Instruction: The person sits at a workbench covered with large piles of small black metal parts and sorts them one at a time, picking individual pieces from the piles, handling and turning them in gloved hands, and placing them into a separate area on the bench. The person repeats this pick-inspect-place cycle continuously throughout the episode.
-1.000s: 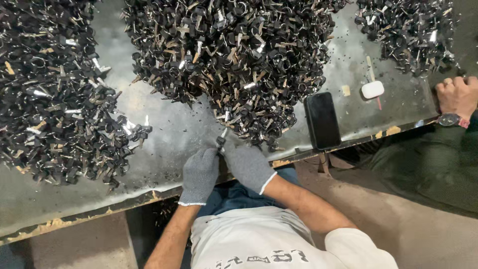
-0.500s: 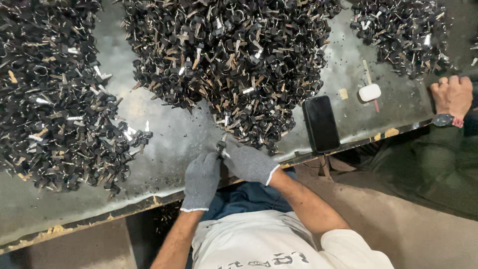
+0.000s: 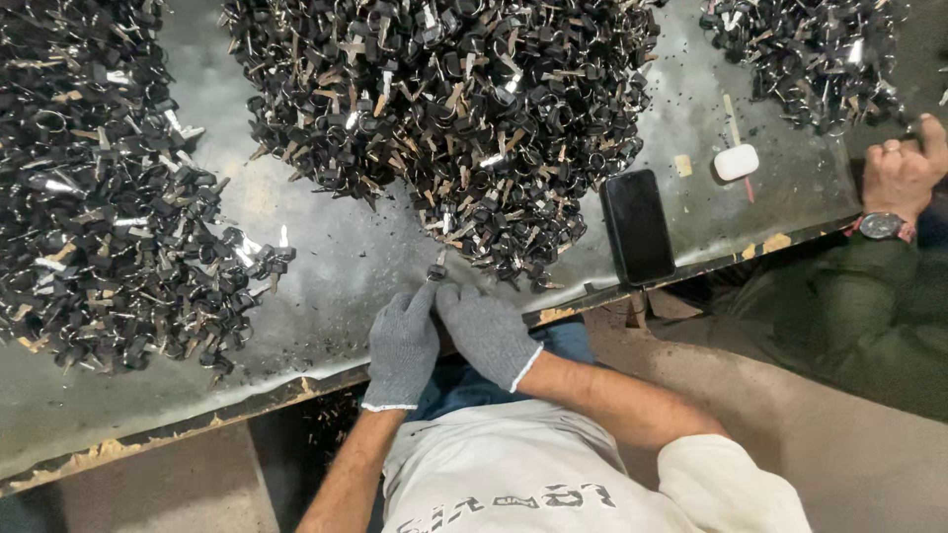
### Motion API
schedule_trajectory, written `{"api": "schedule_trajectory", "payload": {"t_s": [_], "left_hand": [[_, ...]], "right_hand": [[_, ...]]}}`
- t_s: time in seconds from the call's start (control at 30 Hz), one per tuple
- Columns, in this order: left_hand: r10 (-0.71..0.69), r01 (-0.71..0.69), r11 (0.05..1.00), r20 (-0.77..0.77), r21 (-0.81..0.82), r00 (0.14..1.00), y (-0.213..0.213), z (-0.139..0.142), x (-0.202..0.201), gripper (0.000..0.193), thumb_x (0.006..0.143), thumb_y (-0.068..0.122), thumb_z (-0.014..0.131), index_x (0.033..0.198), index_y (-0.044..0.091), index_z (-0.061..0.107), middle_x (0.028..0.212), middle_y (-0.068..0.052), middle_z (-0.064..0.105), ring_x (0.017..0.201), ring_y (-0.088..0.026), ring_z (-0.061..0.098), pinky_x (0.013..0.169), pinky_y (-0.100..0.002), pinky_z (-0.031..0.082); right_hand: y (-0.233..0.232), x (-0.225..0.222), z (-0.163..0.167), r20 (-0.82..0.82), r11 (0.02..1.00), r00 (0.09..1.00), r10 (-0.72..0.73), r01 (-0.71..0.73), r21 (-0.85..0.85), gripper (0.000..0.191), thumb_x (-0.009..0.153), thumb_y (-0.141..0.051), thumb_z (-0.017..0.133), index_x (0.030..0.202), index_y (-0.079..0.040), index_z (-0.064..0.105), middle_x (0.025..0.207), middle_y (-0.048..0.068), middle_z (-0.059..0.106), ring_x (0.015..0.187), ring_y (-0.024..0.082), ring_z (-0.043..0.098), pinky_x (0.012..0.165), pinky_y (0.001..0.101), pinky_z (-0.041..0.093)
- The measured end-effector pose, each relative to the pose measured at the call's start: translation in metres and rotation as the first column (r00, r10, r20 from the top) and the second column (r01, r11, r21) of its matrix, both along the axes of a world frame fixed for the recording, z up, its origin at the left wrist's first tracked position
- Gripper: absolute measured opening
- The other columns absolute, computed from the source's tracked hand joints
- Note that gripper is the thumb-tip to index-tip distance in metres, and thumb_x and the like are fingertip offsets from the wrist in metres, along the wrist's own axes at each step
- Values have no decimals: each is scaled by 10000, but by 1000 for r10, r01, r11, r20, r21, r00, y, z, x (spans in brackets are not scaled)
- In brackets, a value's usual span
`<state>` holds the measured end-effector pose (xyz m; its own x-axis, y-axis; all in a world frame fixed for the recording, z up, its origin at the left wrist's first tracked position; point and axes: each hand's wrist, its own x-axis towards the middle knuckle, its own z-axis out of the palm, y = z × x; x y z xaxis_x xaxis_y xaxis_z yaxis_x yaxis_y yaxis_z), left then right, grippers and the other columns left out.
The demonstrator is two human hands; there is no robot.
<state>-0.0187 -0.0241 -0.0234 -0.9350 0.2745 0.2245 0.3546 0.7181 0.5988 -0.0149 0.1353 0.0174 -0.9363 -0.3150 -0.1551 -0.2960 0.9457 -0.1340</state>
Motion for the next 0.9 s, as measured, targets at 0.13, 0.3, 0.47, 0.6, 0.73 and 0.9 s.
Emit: {"api": "schedule_trajectory", "payload": {"t_s": [0.13, 0.3, 0.47, 0.6, 0.73, 0.9], "left_hand": [[-9, 10, 1000, -16, 25, 1000, -2, 3, -1, 420, 811, 6, 623, 1220, 88, 678, 900, -153, 642, 804, -374, 654, 728, -484, 534], [18, -18, 1000, -26, -17, 1000, -2, 5, -1, 412, 831, 14, 634, 1227, 117, 684, 936, -136, 667, 814, -356, 669, 721, -466, 547], [143, -142, 990, -100, 13, 985, -2, 11, 4, 336, 845, 111, 691, 1179, 79, 665, 914, -132, 680, 756, -362, 668, 666, -477, 532], [115, -119, 991, -66, -68, 991, -1, 13, 6, 139, 858, 173, 721, 950, 95, 652, 838, -133, 657, 724, -362, 665, 631, -488, 515], [150, -147, 987, -33, 65, 988, -1, 9, 4, 124, 821, 174, 733, 850, 101, 637, 801, -121, 661, 689, -365, 657, 589, -492, 503], [114, -115, 992, -12, -43, 993, 3, 3, 9, 88, 814, 119, 712, 829, 101, 627, 779, -116, 652, 695, -355, 656, 622, -492, 505]], "right_hand": [[-1, -8, -1, -19, 989, 998, 66, -68, -128, 202, 885, -192, 611, 1036, -57, 610, 748, 134, 699, 605, 321, 723, 490, 442, 567], [2, -13, 4, 94, 999, 995, 14, -9, -54, 234, 957, -175, 590, 1118, -6, 592, 763, 173, 716, 646, 363, 739, 543, 499, 576], [13, -25, 1, 207, 888, 978, 20, 77, -454, 394, 964, -268, 623, 1164, 59, 537, 759, 236, 680, 707, 460, 714, 591, 536, 564], [19, -9, -1, 66, 993, 994, 89, -84, -77, 281, 912, -233, 619, 1095, -20, 600, 780, 187, 710, 685, 388, 718, 577, 487, 576], [18, 6, 3, -118, 993, 990, 83, -92, -71, 204, 833, -191, 623, 998, -72, 616, 785, 139, 720, 723, 329, 720, 604, 538, 564], [11, 0, 2, 18, 996, 999, 49, -48, -72, 178, 925, -165, 582, 1056, -45, 596, 797, 160, 708, 689, 345, 714, 583, 466, 572]]}}
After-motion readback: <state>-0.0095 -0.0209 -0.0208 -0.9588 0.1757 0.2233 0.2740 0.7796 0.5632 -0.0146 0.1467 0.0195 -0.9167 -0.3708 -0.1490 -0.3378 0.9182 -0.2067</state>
